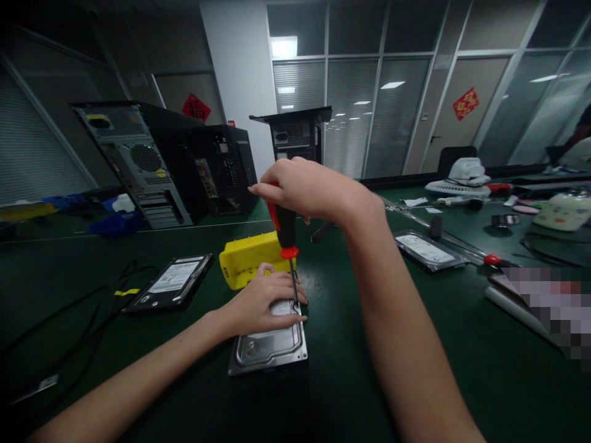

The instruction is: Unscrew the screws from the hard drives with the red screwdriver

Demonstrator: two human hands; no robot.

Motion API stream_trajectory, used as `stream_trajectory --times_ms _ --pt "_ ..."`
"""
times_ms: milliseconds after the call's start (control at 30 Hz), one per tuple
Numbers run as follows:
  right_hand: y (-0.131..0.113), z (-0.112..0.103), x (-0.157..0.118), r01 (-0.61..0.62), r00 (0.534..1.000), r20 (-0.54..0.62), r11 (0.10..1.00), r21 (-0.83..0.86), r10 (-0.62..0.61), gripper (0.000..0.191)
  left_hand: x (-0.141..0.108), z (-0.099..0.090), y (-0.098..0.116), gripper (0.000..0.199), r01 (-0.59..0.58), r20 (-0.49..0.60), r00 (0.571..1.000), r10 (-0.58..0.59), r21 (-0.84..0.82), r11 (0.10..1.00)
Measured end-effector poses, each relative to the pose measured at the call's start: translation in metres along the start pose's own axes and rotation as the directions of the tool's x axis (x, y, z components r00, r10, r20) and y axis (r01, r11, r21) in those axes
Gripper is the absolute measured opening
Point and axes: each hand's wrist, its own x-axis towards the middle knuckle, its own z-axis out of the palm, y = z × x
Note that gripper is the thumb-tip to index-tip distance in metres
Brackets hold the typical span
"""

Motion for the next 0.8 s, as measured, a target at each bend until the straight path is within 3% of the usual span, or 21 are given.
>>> stream_trajectory --times_ms 167,333,500,667,800 --pt "0.0017 -0.0012 -0.0047 -0.063 0.996 0.067 0.983 0.173 0.052 0.047 0.0002 -0.0001 -0.0001 0.028 -0.01 -0.007 1.0 0.01 -0.005 1.0" --pt "0.0023 -0.0053 -0.01 -0.043 0.991 0.137 0.966 0.256 0.008 0.026 0.0002 0.0006 -0.001 0.028 -0.014 -0.006 1.0 0.014 -0.01 1.0" --pt "0.0018 -0.0048 -0.0093 0.041 0.99 0.124 0.973 0.229 -0.071 0.035 -0.0001 0.0006 -0.0008 0.027 -0.017 -0.012 1.0 0.017 -0.012 1.0" --pt "-0.0004 -0.0021 -0.0078 0.011 0.994 0.107 0.976 0.216 -0.035 0.048 -0.0005 0.0009 -0.0021 0.029 -0.025 -0.015 1.0 0.025 -0.016 1.0" --pt "0.0028 -0.0008 -0.0069 0.05 0.984 0.149 0.946 0.319 -0.103 0.037 -0.0009 0.0015 -0.0024 0.032 -0.036 -0.023 0.999 0.035 -0.018 0.999"
